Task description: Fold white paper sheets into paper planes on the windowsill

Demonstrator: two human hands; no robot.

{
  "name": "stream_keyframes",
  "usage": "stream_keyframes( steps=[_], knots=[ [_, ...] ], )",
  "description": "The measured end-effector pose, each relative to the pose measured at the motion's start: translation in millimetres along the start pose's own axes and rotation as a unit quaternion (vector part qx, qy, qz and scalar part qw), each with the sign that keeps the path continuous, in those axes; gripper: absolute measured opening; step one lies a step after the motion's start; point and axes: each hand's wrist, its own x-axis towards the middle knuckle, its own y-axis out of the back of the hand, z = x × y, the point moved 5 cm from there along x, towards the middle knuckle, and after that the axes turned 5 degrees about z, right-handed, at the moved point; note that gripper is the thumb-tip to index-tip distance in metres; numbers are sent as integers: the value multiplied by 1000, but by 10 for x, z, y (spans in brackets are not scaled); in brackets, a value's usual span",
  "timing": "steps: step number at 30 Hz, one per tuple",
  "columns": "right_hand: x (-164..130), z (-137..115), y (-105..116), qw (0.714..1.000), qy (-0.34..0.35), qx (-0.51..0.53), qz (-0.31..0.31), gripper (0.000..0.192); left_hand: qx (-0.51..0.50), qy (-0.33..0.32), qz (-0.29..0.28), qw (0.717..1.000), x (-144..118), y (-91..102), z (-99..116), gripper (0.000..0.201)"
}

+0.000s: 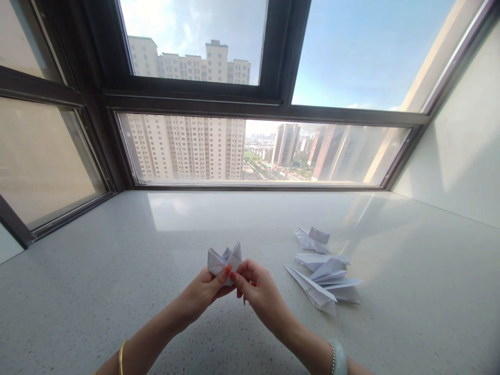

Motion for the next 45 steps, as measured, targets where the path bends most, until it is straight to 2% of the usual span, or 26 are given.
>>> stream_keyframes(
  steps=[7,10,12,15,20,25,33,41,45],
  knots=[
    [-15,12,-30,999,11,26,17,24,26,-5,32,999,9,18,18,39],
    [-2,12,10,997,12,53,51,36,29,0,62,998,17,75,31,41],
    [22,-8,77,996,23,35,80,44,29,7,82,996,15,96,29,41],
    [67,-47,176,994,30,-14,100,33,36,20,96,995,-2,71,14,42],
    [107,-87,234,997,26,-11,78,26,56,40,86,994,-35,-13,2,43],
    [127,-96,235,999,19,-15,38,25,84,55,63,993,-26,-12,-10,40],
    [116,-173,257,996,28,-67,43,23,112,77,60,989,-20,42,-44,40],
    [84,-64,137,993,64,-78,57,26,132,45,98,985,30,156,-18,42],
    [59,-143,222,985,98,-97,102,37,128,21,140,982,31,230,86,45]
  ],
)
